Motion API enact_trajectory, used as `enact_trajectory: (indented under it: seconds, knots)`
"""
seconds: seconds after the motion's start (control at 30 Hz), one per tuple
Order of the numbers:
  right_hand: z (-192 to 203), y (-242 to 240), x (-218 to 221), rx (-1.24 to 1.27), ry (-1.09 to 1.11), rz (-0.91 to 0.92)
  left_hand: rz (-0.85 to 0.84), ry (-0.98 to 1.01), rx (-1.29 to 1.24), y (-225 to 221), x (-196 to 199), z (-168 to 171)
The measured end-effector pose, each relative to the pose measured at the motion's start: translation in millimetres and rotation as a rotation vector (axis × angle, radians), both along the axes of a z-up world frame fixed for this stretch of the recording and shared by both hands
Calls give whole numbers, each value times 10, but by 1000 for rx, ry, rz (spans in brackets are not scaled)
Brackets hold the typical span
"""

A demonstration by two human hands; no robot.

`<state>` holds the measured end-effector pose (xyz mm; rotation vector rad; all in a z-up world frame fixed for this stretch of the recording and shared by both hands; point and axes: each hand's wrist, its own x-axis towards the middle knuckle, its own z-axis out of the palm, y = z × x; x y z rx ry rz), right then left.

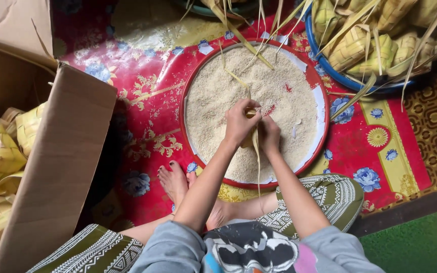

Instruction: Filling woven palm leaf pouches with raw rice to prepare ketupat

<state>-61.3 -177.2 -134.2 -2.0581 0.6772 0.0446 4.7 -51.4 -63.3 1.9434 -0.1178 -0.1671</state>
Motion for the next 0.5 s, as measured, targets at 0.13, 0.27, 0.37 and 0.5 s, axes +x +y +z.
enact_trajectory:
  seconds: [0.13,0.27,0.37,0.5]
  knots:
    - [731,-27,156,902,4,-599,59,-82,21,100,-87,282]
    - [991,-91,322,1260,-275,-592,81,-115,-23,121,-286,358]
    - [1187,0,430,1351,-368,-538,31,-123,-10,123,-339,371]
    - [1309,134,441,1211,-389,-456,71,-113,-85,155,-278,56]
